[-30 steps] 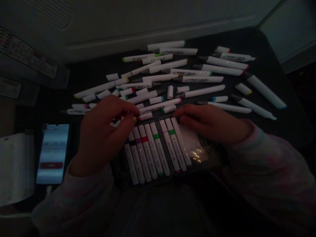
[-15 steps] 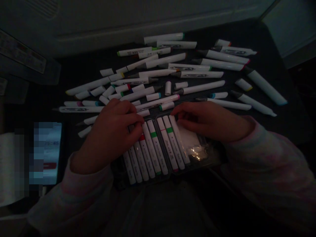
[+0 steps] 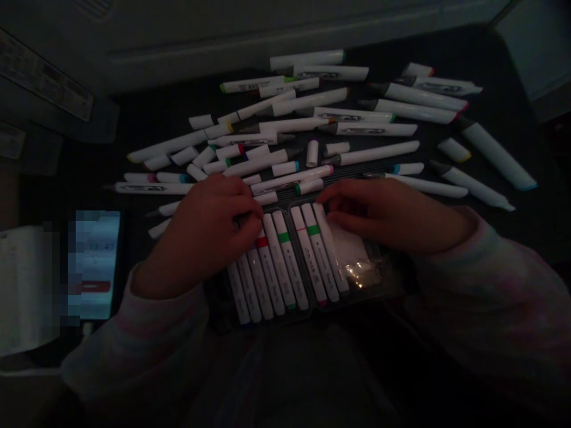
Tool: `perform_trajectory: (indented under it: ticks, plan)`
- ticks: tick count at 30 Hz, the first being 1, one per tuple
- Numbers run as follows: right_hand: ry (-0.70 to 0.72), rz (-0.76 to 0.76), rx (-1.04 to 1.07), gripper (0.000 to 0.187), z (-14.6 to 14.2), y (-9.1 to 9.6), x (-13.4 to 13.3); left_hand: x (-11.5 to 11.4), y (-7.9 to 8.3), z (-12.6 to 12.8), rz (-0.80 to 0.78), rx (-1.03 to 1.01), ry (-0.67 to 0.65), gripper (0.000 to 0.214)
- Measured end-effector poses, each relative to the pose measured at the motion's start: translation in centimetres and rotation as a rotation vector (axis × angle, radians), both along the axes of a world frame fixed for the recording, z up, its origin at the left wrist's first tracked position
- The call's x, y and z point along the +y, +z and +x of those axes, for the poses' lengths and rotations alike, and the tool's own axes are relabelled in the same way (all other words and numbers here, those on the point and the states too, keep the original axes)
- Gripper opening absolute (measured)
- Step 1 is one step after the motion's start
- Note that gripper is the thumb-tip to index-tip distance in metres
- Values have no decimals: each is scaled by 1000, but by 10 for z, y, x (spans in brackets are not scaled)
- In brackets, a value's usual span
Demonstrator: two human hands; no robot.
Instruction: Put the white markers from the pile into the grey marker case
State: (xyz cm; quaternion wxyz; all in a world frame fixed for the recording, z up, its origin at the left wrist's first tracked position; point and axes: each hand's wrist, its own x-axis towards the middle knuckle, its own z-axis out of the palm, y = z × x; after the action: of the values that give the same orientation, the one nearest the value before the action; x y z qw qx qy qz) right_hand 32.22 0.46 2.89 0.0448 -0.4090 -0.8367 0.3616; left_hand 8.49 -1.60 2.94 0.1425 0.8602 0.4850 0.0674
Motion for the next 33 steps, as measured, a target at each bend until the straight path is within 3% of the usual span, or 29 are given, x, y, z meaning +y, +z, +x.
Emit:
perform_trajectory:
  ticks: [14, 33]
  plan:
    - [-11, -33, -6, 23, 1, -2, -1, 1, 2, -2, -121, -77, 27, 24]
    - [0, -25, -19, 27, -1, 0, -1, 1, 0, -2, -105, -58, -21, 25]
